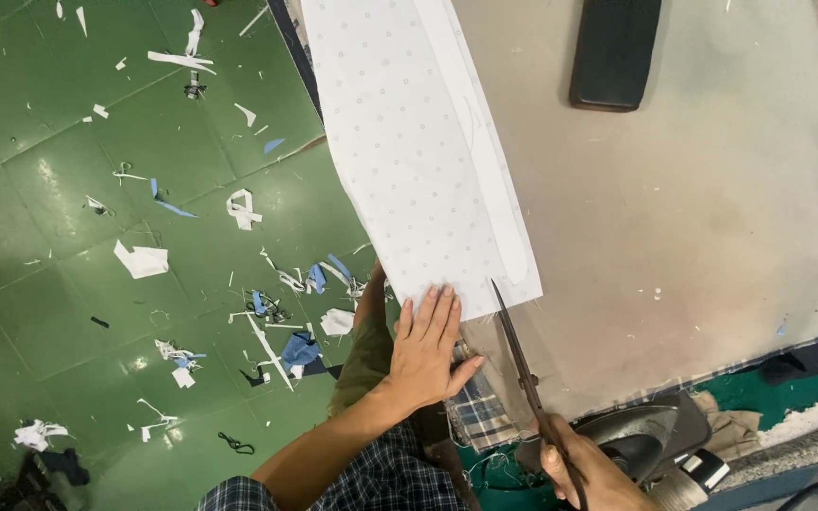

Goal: The person cuts a large piece of white patterned fabric into strips using shears on a work table. After cutting, the person uses an iron to press the fabric pieces flat.

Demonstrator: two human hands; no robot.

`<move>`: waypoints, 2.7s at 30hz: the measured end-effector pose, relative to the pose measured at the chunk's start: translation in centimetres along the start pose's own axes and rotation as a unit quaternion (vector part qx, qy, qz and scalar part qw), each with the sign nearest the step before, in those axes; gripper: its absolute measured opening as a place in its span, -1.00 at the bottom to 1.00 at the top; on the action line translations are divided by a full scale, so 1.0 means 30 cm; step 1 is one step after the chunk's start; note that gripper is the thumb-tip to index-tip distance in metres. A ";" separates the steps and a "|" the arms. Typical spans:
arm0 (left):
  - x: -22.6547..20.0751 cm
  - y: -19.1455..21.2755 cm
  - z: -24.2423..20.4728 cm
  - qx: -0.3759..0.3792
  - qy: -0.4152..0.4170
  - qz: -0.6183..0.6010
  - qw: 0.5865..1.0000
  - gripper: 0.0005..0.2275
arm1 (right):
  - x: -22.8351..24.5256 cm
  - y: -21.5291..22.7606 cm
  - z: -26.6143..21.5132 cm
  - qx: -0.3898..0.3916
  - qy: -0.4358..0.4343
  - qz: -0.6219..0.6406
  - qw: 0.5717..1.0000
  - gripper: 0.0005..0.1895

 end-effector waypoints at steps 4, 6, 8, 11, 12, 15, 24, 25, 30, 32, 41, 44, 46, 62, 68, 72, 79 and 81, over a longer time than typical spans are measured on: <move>0.000 0.007 0.003 -0.001 -0.002 -0.005 1.000 -0.22 | 0.029 -0.007 -0.003 -0.015 0.023 -0.026 0.999 -0.10; 0.000 0.006 0.002 0.002 -0.003 -0.004 1.000 -0.22 | 0.029 -0.006 0.006 -0.023 0.037 -0.037 0.998 -0.10; 0.001 0.003 0.002 0.009 -0.002 -0.001 1.000 -0.22 | 0.032 -0.009 0.012 -0.017 0.056 0.002 0.998 -0.15; 0.000 0.006 0.003 0.002 -0.002 -0.004 1.000 -0.23 | 0.072 -0.005 -0.027 -0.040 -0.021 -0.069 0.997 -0.12; 0.000 0.007 0.003 0.002 -0.002 -0.004 1.000 -0.23 | 0.069 -0.005 -0.026 -0.040 -0.022 -0.069 0.997 -0.12; 0.000 0.009 0.004 0.004 -0.001 -0.002 1.000 -0.23 | 0.055 0.000 -0.023 -0.046 -0.021 -0.033 0.998 -0.15; -0.002 0.025 0.007 -0.020 -0.005 -0.008 1.000 -0.26 | 0.097 0.008 -0.062 -0.076 -0.077 -0.117 0.987 -0.08; -0.003 0.027 0.007 -0.022 -0.005 -0.005 1.000 -0.25 | 0.098 0.007 -0.057 -0.072 -0.059 -0.110 0.990 -0.10; 0.003 0.042 0.017 0.000 -0.006 0.014 1.000 -0.24 | 0.096 0.010 -0.048 -0.070 -0.032 -0.158 0.984 -0.01; 0.022 0.037 0.026 0.022 -0.009 -0.011 1.000 -0.20 | 0.122 -0.002 -0.115 -0.073 -0.088 -0.022 0.993 -0.19; 0.245 0.083 0.343 0.047 0.023 0.066 0.996 -0.16 | 0.116 0.019 0.057 -0.028 0.033 -0.099 0.994 0.05; 0.246 0.086 0.338 0.042 0.019 0.071 0.996 -0.17 | 0.158 0.013 0.086 -0.038 0.108 -0.082 0.990 0.02; 0.247 0.088 0.341 0.057 0.021 0.074 0.995 -0.16 | 0.173 0.013 0.098 -0.037 0.104 -0.079 0.991 -0.01; 0.253 0.088 0.350 0.057 0.022 0.065 0.996 -0.15 | 0.225 0.041 0.101 -0.090 0.092 -0.140 0.982 -0.13; 0.251 0.093 0.351 0.047 0.022 0.060 0.997 -0.16 | 0.211 0.049 0.097 -0.089 0.058 -0.087 0.990 -0.18; 0.251 0.096 0.352 0.047 0.020 0.068 0.996 -0.16 | 0.190 0.066 0.102 -0.097 0.069 -0.129 0.984 -0.23; 0.254 0.114 0.347 0.023 0.011 0.031 0.999 -0.17 | 0.301 0.056 0.070 -0.032 0.091 -0.107 0.990 -0.10; 0.256 0.107 0.344 0.023 0.010 0.029 0.999 -0.17 | 0.343 0.051 0.093 -0.044 0.117 -0.140 0.982 -0.14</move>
Point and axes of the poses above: each hand's wrist, its own z-axis towards the middle knuckle, its own y-axis out of the back of the hand, x = y × z, the point moved 7 cm from there along z, towards the middle knuckle, and after that the axes turned 3 degrees about -y, right-handed, at the moved point
